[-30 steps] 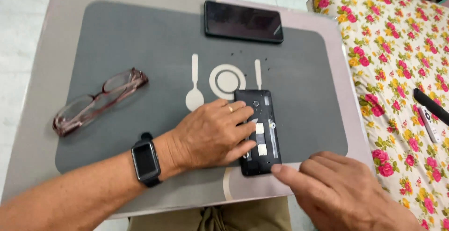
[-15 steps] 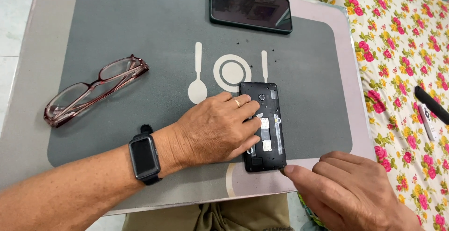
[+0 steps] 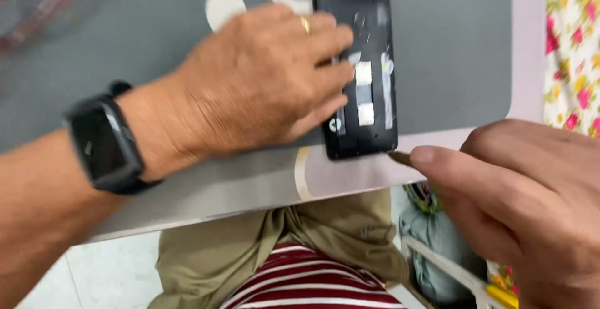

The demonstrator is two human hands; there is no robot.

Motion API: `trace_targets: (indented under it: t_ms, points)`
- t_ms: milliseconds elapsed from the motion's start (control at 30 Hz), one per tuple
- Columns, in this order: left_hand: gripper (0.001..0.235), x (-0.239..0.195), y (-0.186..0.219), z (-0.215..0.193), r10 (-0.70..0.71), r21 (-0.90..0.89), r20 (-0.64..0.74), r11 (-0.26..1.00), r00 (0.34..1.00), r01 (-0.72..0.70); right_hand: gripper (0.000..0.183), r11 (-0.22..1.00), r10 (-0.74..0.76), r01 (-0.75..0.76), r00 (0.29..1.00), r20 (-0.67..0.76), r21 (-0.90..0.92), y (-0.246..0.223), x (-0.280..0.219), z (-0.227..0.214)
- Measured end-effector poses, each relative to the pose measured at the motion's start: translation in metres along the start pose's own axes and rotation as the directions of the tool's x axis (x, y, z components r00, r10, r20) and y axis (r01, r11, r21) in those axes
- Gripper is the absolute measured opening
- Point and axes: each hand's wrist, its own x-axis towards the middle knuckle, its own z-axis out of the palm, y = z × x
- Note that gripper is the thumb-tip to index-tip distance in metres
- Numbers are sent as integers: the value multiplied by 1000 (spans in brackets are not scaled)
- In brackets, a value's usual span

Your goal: The person uses a small screwdriver to remove screws from the back of a black smartphone placed on a gray mat. They unscrew multiple fasteners and place them on the mat while holding the phone steady with their left hand.

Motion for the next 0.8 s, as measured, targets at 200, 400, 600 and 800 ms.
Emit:
trace_targets:
  t_ms: [200, 400, 600, 800]
  points:
    - [36, -6, -3, 2, -3, 24, -21, 1000, 1000, 4, 49, 996, 88, -89, 995, 44, 14, 4, -12, 2]
    - [36, -5, -4, 2, -7, 4, -11, 1000, 1000, 7, 35, 997, -66, 67, 997, -35, 47, 12, -10, 7]
    - [35, -5, -4, 2, -19, -29, -6, 999, 1000, 19, 17, 998, 41, -37, 994, -101, 45, -3, -6, 13]
    - [32, -5, -3, 3, -30, -45, -18, 999, 999, 29, 27, 997, -63, 66, 992, -108, 28, 9, -11, 12]
